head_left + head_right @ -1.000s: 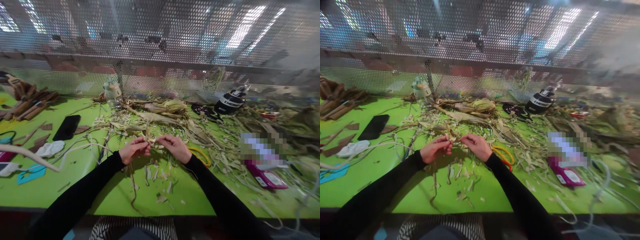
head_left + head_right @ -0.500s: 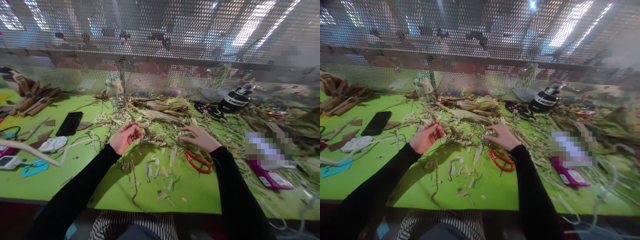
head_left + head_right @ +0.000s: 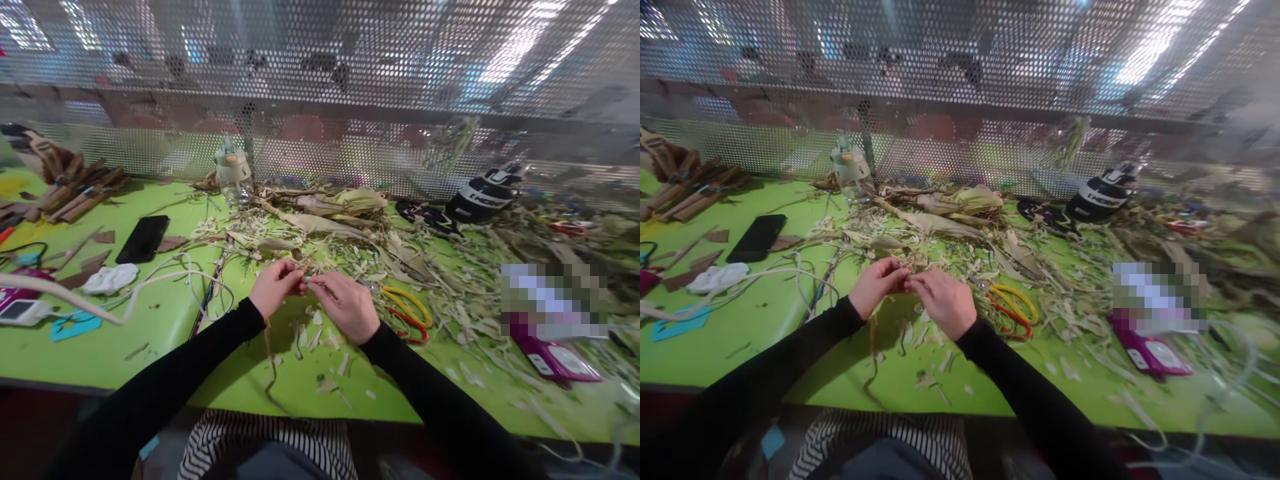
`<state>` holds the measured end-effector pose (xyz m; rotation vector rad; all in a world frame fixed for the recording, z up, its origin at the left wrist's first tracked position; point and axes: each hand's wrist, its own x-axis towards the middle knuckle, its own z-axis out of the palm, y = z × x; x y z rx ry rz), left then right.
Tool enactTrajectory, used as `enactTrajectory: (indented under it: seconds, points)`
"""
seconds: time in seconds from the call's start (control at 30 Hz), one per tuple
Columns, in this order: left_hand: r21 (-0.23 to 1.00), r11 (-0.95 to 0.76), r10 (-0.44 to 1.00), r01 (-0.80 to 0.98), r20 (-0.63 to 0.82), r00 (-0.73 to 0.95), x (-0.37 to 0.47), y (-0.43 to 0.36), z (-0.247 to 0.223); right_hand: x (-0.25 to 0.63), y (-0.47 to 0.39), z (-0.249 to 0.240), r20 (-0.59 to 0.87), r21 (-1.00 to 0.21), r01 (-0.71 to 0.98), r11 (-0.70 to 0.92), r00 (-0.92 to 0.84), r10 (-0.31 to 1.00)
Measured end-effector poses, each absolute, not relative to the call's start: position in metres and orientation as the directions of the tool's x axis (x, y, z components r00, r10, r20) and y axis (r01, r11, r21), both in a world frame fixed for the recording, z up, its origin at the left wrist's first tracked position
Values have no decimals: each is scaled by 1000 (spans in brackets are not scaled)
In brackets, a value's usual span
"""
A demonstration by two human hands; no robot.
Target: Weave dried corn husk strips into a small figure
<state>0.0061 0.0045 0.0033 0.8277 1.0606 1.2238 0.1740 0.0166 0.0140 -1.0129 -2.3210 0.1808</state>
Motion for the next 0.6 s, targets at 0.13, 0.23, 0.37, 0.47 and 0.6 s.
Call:
enactTrajectory:
  seconds: [0.13, 0.23, 0.37, 0.47, 0.6]
  points:
    - [1000, 13, 1000, 22, -13, -6, 4, 3, -6, 173, 13, 10, 529, 47, 690, 722, -631, 568]
    - [914, -147, 988, 378, 152, 17, 3, 0, -6, 171, 13, 7, 518, 212, 698, 684, -674, 527]
    - [810, -180, 982, 559, 177, 59, 3, -6, -3, 167, 13, 6, 463, 249, 660, 708, -724, 512]
    - [862, -176, 984, 475, 163, 68, 4, -11, -1, 163, 13, 7, 426, 136, 703, 698, -677, 600]
    - [879, -208, 977, 428, 167, 133, 1, -13, 2, 168, 17, 17, 318, -227, 721, 654, -580, 750]
